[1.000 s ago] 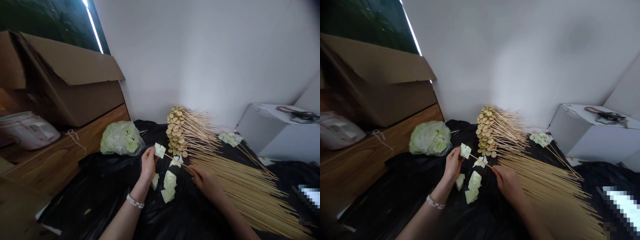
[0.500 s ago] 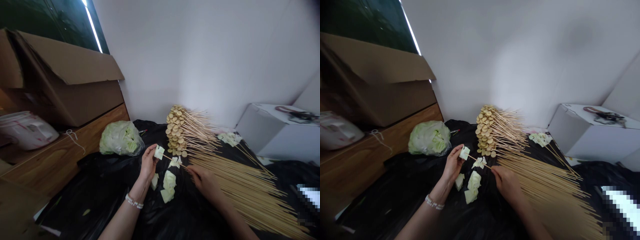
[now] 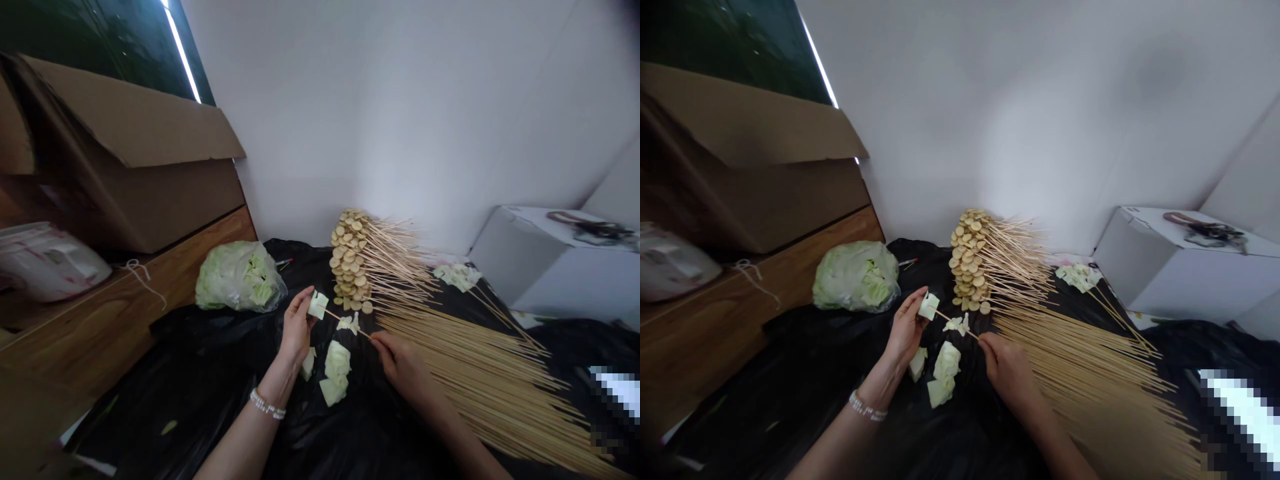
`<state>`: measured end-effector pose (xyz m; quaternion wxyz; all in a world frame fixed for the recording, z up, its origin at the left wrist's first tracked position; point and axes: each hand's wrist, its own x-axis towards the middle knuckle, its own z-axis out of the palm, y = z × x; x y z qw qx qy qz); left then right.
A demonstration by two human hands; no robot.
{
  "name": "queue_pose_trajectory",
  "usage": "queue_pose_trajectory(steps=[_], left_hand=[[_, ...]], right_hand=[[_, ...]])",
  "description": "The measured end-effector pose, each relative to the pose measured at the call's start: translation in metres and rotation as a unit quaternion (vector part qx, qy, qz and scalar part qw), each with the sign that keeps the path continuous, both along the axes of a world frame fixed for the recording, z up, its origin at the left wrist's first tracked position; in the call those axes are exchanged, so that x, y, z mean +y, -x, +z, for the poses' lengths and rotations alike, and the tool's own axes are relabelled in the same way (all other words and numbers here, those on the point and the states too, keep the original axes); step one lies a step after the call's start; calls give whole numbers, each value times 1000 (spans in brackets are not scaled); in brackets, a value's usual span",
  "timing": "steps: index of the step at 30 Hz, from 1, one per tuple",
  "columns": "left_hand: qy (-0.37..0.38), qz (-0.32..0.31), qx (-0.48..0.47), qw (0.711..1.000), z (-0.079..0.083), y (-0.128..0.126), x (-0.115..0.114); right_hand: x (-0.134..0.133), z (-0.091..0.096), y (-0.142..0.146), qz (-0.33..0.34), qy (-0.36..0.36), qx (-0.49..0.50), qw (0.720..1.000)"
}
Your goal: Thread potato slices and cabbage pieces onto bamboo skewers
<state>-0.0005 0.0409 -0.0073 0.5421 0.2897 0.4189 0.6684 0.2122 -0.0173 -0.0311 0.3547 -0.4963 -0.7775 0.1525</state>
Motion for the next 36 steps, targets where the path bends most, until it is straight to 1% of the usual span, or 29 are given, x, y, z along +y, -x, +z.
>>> queue_pose_trajectory(steps=[5, 9, 12, 18, 23, 27, 33, 36], left_hand=[[11, -17, -4, 1000, 3, -4, -3], [23, -47, -29, 998, 8, -6, -5], [7, -67, -17, 998, 11, -8, -7], [34, -49, 4, 998, 14, -8, -8], [20, -53, 9, 998, 12, -7, -8], [7, -53, 7, 999, 11, -10, -9], [14, -32, 29, 999, 12, -13, -11], [19, -31, 38, 999, 11, -13, -11]], right_hand=[[-1, 3, 5, 8, 13, -2, 1000], [-2, 2, 4, -32, -26, 1, 999], [-3, -1, 4, -44, -52, 6, 998], [-4, -1, 3, -33, -63, 20, 997], [-4, -1, 3, -47, -88, 15, 995], [-5, -3, 5, -41, -103, 10, 994], [-6, -5, 8, -40, -111, -1, 993], [-6, -6, 8, -52, -121, -13, 991]])
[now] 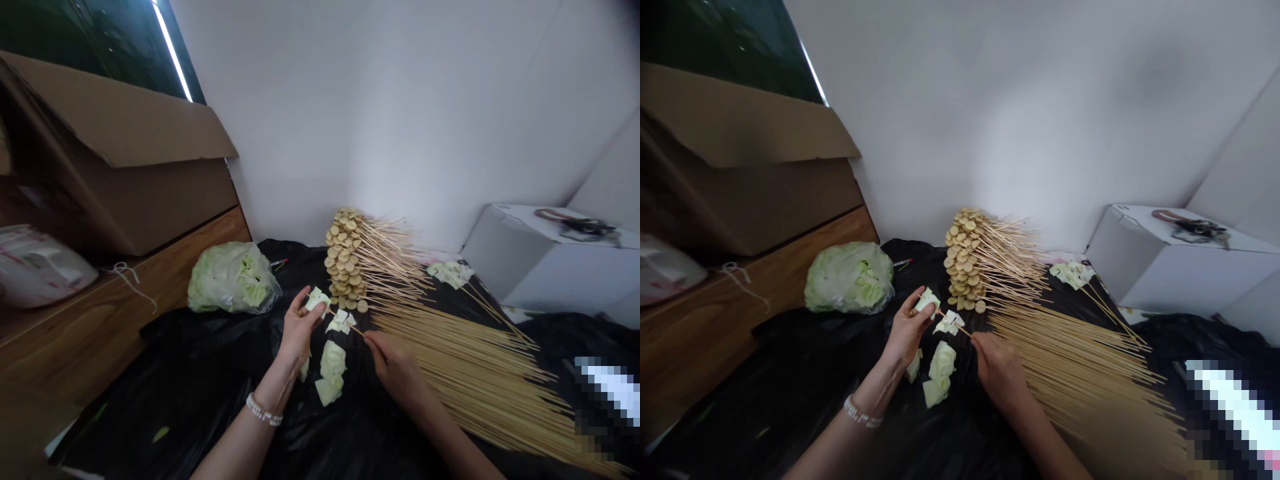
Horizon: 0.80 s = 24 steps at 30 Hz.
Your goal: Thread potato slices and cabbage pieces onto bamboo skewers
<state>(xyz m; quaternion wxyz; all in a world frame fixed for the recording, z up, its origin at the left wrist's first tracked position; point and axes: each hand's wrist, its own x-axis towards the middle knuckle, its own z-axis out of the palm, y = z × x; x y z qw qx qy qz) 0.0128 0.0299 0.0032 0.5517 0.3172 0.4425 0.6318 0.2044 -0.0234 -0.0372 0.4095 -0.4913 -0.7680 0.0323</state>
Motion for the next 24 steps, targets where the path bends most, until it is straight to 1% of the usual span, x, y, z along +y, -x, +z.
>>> queue_pose_trajectory(steps=[3, 8, 12, 18, 24], left_hand=[[7, -4, -5, 1000, -2, 0, 1], [2, -6, -35, 999, -4, -1, 1], [-3, -10, -46, 999, -6, -2, 0], [-20, -14, -14, 1000, -5, -5, -2], [-15, -25, 8, 1000, -4, -8, -5]], right_hand=[[0, 0, 0, -10, -10, 5, 1000], [0, 1, 1, 30, 31, 40, 998], [0, 2, 2, 2, 32, 36, 999], [1, 7, 1, 45, 95, 70, 992], [1, 10, 2, 46, 106, 80, 990]])
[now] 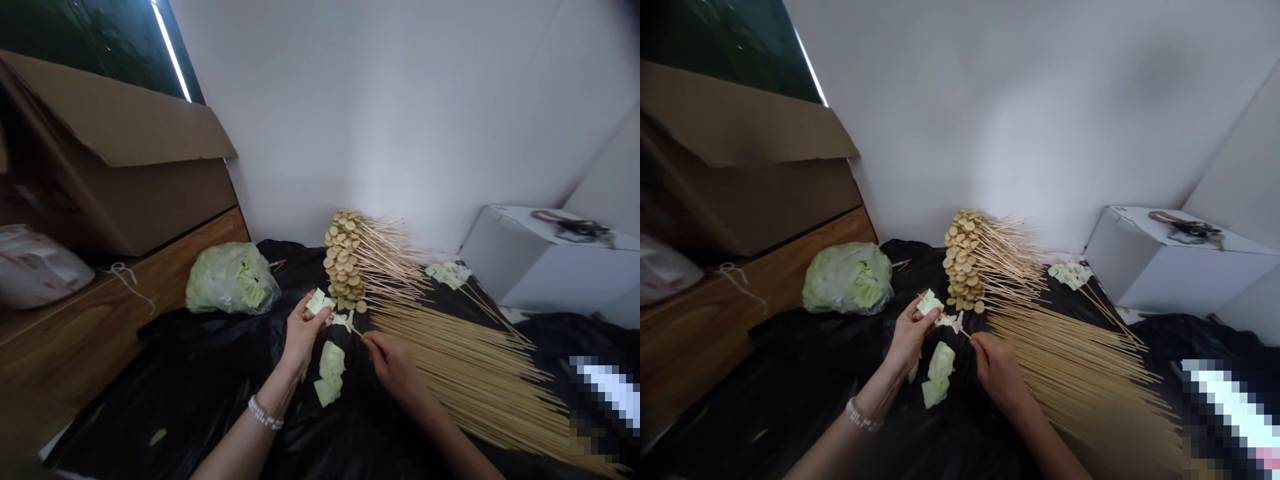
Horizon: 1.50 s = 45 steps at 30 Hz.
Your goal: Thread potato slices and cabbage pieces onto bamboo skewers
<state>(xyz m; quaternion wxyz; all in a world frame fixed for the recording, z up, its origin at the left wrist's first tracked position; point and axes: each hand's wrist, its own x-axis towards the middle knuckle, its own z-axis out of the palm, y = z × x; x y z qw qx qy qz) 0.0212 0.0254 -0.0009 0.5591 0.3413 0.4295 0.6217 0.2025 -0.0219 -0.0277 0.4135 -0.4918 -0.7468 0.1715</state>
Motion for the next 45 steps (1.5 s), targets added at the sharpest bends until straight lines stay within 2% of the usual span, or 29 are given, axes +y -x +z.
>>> queue_pose_trajectory(steps=[4, 9, 13, 21, 23, 28, 32, 36, 41, 45], left_hand=[[-6, -15, 14, 1000, -2, -2, -1], [-6, -58, -53, 997, -2, 2, 0], [29, -22, -60, 997, -1, 6, 2], [0, 0, 2, 1000, 0, 2, -1], [-12, -25, -3, 1000, 1, 1, -2], [-4, -145, -39, 989, 2, -2, -8], [10, -127, -28, 992, 2, -3, -9], [21, -115, -60, 991, 3, -4, -8], [9, -86, -72, 994, 3, -4, -9], [-7, -110, -70, 991, 6, -3, -8]], right_hand=[[-1, 3, 2, 6, 6, -2, 1000], [0, 0, 1, -9, -29, -12, 999], [2, -8, -1, -30, -69, -17, 997], [1, -8, -1, -38, -93, -45, 994], [1, -6, -1, -34, -92, -32, 995], [2, -4, 0, -35, -99, 0, 994], [2, -5, 0, -28, -108, -1, 994], [2, -5, 0, -19, -99, -7, 995], [2, -3, 0, -20, -97, -4, 995], [1, -3, -2, -42, -107, -21, 993]])
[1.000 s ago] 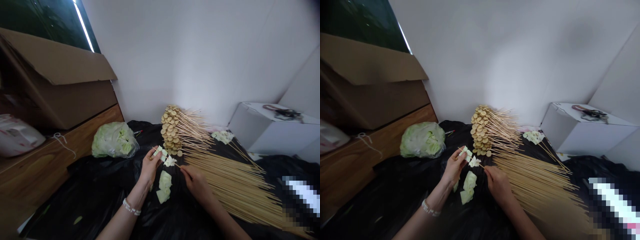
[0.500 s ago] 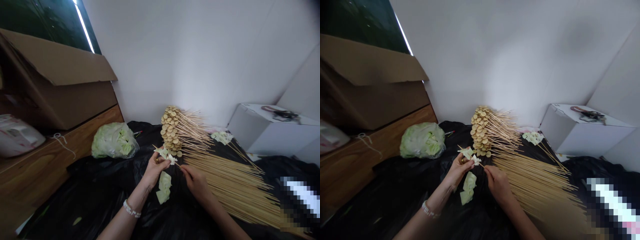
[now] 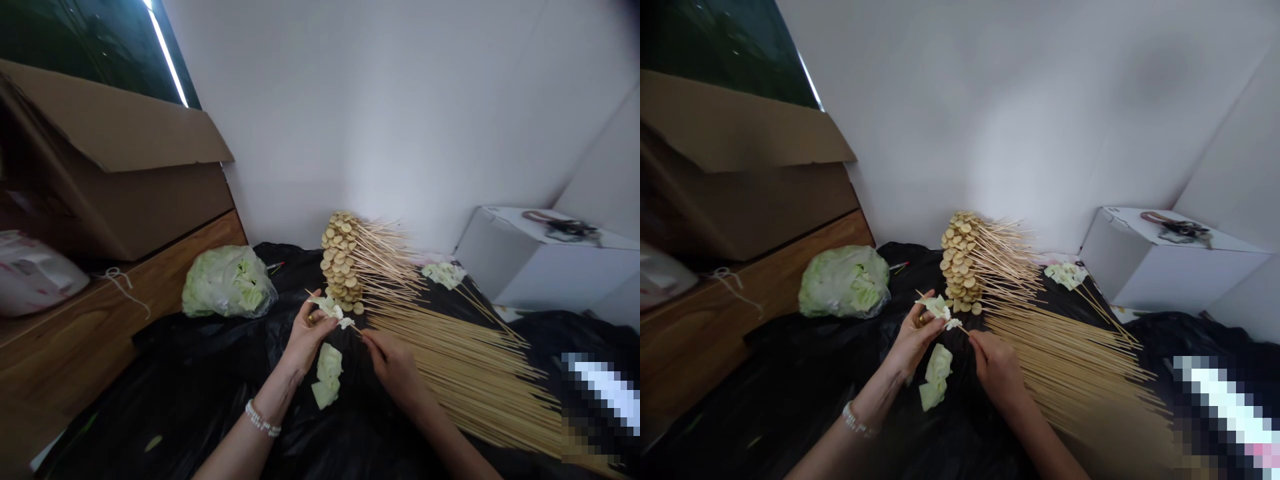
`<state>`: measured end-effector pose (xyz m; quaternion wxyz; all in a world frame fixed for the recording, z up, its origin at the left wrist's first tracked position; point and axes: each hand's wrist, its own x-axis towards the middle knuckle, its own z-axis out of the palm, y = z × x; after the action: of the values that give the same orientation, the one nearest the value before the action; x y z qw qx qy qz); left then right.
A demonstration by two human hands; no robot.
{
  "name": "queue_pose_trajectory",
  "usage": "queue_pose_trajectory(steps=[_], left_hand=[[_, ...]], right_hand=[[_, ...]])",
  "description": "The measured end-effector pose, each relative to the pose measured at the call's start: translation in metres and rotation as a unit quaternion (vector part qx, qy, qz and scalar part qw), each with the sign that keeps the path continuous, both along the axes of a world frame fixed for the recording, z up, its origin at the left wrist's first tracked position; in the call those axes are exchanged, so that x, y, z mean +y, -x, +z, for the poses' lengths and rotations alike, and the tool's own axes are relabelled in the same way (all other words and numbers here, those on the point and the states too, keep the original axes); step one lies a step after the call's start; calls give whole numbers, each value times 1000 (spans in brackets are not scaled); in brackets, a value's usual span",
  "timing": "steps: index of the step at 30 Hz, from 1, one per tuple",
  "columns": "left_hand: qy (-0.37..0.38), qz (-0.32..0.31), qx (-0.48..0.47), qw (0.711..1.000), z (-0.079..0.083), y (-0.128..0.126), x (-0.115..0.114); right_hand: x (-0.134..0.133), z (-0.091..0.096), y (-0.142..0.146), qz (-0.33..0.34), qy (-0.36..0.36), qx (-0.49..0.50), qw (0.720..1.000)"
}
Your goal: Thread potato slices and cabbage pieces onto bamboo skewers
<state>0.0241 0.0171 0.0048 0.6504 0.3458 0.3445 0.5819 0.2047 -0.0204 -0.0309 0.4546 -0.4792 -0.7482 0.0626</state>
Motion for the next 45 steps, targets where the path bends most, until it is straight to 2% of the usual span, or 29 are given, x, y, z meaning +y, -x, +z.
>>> queue_pose_trajectory(steps=[4, 7, 11, 17, 23, 28, 31, 33, 36, 39, 43, 45], left_hand=[[-4, -27, -40, 999, 2, 5, 2], [15, 11, -48, 999, 1, 8, 6], [26, 67, -8, 997, 0, 9, 8], [8, 113, 15, 993, 3, 9, 7], [23, 110, 11, 994, 4, 9, 7], [33, 91, 30, 995, 5, 9, 7], [2, 107, 60, 992, 7, 10, 7], [-27, 110, 91, 989, 7, 10, 7], [-56, 82, 144, 985, 5, 9, 7], [-77, 5, 194, 978, -1, 4, 5], [-76, -100, 217, 968, -10, -6, -1], [-54, -105, 197, 973, -12, -9, -3]], right_hand=[[-1, -1, -1, -23, -16, -16, 999], [-2, -1, -1, -23, -24, -37, 999], [-3, -1, 0, -9, -27, -56, 998], [-4, 4, 1, 20, 10, -30, 999], [-2, 7, 1, 41, 70, -7, 997], [0, 2, 0, 44, 66, -1, 997], [2, 1, -3, 34, 51, 6, 998], [4, 2, -8, 3, 37, 21, 999], [8, 7, -18, -52, 21, 50, 997], [9, 12, -21, -68, 10, 64, 996], [4, 12, -9, 25, 33, 42, 998], [2, 10, -4, 68, 59, 19, 996]])
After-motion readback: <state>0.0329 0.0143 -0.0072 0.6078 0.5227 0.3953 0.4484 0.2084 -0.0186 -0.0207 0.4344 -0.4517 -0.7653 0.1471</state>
